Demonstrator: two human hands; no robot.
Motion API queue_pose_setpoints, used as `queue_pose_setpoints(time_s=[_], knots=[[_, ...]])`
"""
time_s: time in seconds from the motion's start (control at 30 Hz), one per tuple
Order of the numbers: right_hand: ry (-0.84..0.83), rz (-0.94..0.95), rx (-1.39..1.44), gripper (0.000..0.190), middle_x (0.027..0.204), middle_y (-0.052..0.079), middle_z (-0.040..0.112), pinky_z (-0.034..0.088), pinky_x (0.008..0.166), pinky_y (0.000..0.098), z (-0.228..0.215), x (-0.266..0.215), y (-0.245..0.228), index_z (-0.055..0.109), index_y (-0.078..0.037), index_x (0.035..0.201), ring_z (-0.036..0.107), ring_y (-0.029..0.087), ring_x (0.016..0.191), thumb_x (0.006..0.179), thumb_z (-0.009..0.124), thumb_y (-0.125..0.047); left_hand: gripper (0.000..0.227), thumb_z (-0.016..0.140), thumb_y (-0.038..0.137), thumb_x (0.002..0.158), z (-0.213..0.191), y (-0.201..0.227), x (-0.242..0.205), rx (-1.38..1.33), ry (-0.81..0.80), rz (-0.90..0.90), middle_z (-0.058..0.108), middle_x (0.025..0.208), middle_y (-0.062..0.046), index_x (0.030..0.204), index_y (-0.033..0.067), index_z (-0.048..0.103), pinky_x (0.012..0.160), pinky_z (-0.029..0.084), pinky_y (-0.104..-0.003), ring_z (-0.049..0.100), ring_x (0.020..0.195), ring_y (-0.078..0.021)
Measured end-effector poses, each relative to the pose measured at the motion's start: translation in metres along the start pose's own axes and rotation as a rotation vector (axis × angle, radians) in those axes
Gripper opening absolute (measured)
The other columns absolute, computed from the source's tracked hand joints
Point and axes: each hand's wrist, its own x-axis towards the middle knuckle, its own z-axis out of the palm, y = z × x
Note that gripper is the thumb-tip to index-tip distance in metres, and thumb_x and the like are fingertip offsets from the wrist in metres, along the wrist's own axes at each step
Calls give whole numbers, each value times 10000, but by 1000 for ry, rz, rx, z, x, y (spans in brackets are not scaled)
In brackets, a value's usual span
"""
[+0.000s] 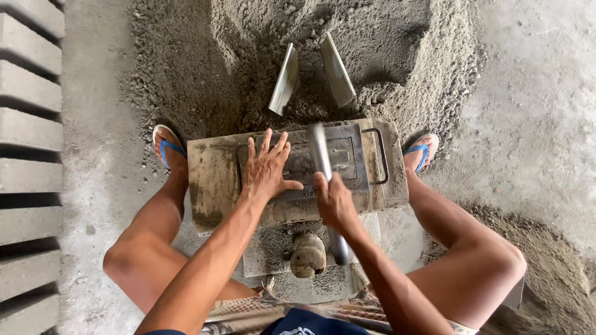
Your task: The person fills a metal mold with a sand and cement mixture, levels it using a trowel, and then compresses the mixture with a handheld metal press to form concrete blocks. They carry the finished block by hand and place it onto a stack.
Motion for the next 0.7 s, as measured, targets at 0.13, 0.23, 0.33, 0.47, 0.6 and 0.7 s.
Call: queue_pose_setpoints(time_s=[0.13, 0.23, 0.33, 0.47, 0.6, 0.7], knots=[[-93, 31, 117, 504, 482, 156, 531, 481, 256, 381, -13, -8, -22, 480, -17, 760, 538, 238, 319, 932, 388, -482, 1178, 431, 897, 496, -4, 0, 0, -17, 30, 42, 290, 1488, -51, 1331, 66, 443, 1089, 109, -647, 136, 1392, -349], [120, -134, -146, 489, 720, 315, 571, 446, 557, 592, -2, -13, -13, 482, -50, 850, 623, 477, 676, 935, 338, -510, 1060, 601, 800, 533, -1, 0, -2, -6, 25, 26, 332, 1468, -52, 1303, 82, 478, 1069, 145, -657, 178, 1383, -352], [71, -81, -245, 541, 732, 282, 609, 498, 646, 582, -3, 10, 1, 513, -34, 829, 648, 453, 733, 944, 319, -526, 1053, 629, 777, 516, -8, -1, -1, 49, 36, 16, 333, 1469, -32, 1307, 100, 475, 1078, 140, -655, 165, 1390, -336], [-102, 116, 148, 451, 546, 113, 538, 467, 320, 301, -46, -22, -75, 518, -3, 918, 523, 187, 385, 995, 348, -414, 1064, 563, 827, 526, -21, -3, -4, 124, 23, 50, 330, 1473, -29, 1298, 98, 489, 1094, 108, -633, 167, 1392, -335], [159, -429, 69, 375, 483, 85, 546, 436, 301, 274, -58, -43, -99, 455, -37, 911, 531, 163, 324, 978, 298, -371, 1033, 624, 800, 513, -23, -3, 4, 135, 28, 19, 356, 1462, -20, 1276, 112, 519, 1094, 89, -626, 180, 1392, -318], [237, -358, -60, 367, 503, 167, 560, 462, 311, 336, -28, -41, -69, 455, -30, 909, 561, 233, 347, 990, 293, -350, 1036, 620, 799, 507, -18, -3, -1, 104, -11, 12, 356, 1459, -14, 1277, 114, 515, 1094, 85, -623, 167, 1396, -311]])
